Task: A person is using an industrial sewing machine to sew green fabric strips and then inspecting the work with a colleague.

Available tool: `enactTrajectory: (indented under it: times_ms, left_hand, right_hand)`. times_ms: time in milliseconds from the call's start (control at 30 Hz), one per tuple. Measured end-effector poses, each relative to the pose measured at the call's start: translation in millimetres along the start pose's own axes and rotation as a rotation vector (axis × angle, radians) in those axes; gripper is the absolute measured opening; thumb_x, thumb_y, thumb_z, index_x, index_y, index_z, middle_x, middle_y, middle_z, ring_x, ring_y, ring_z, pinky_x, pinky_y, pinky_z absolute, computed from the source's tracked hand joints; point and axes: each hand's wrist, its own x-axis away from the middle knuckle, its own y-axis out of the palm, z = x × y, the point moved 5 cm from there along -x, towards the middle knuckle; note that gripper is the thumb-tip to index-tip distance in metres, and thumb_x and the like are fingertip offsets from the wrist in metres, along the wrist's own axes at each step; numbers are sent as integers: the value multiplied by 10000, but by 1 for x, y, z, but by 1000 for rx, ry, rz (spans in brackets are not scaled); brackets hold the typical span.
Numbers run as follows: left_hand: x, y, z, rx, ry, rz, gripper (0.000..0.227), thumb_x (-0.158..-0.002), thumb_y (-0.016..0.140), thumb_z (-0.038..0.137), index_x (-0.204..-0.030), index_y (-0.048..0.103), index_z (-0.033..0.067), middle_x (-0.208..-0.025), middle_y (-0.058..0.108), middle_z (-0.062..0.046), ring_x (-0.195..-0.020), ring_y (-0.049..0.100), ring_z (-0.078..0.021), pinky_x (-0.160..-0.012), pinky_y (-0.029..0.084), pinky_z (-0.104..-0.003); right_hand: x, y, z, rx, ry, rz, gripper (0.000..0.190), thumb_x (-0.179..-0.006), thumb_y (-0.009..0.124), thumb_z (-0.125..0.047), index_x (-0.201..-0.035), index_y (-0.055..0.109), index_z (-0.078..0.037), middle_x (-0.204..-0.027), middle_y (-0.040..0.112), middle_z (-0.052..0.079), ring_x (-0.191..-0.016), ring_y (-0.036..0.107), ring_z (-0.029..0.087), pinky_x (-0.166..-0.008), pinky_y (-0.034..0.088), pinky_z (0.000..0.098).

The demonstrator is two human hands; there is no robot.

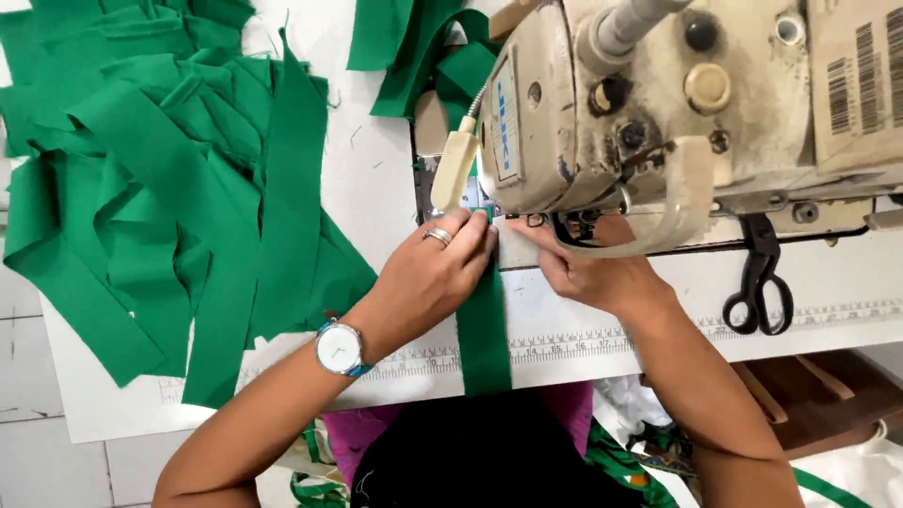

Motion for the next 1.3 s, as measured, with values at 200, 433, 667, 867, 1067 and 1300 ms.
enactTrajectory:
  times_ms: [200, 433, 667, 867, 1067, 1300]
  left_hand:
    - [-6, 8, -12, -51, -38, -19, 253, -972, 608, 26, -1205, 703, 3, -1147, 652, -175, -1075, 695, -319, -798, 548, -375]
    - [-12, 1, -18, -54, -42, -140, 291, -980, 588, -34, -1265, 640, -63, -1084, 564, -148, -965, 625, -249, -628, 528, -360]
    - [-10, 1, -18, -24, -57, -81, 247, -997, 565, -33, -1218, 676, -38, -965, 526, -112, -694, 542, -234, -542, 435, -353]
    - [-11, 0, -17, 11, -69, -68, 248, -992, 552, -42, -1210, 671, -33, -988, 573, -124, -666, 548, -239, -558, 456, -356]
    - [-12, -2, -16, -27, -43, -60, 227, -982, 579, -32, -1185, 678, -11, -941, 569, -109, -719, 569, -233, -585, 467, -344]
    - [-15, -3, -8, -315, 16, 5, 187, -923, 599, -85, -868, 578, 92, -814, 490, -57, -640, 443, -196, -583, 379, -309]
  right_hand:
    - [36, 9, 37, 145, 58, 82, 251, -814, 646, -6, -983, 796, -115, -750, 664, 72, -709, 667, 319, -639, 573, 423]
    - [94, -60, 60, -122, 40, 351, 305, -883, 615, 191, -1141, 682, 44, -1160, 600, 175, -986, 650, 265, -766, 585, 297]
    - [170, -111, 110, 455, 365, 508, 312, -1332, 516, -41, -1307, 703, 208, -1175, 633, 328, -1042, 604, 474, -903, 503, 604]
    - [199, -100, 126, 442, 384, 538, 405, -1306, 510, -9, -1057, 666, 270, -1046, 644, 403, -1058, 673, 552, -1139, 563, 644]
    - [195, -106, 128, 405, 389, 558, 407, -1330, 521, 9, -1074, 720, 255, -973, 665, 348, -960, 665, 483, -1052, 548, 586]
    - [183, -98, 110, 547, 317, 601, 283, -1240, 549, 30, -1275, 714, 257, -1295, 644, 441, -1356, 531, 568, -1124, 473, 696]
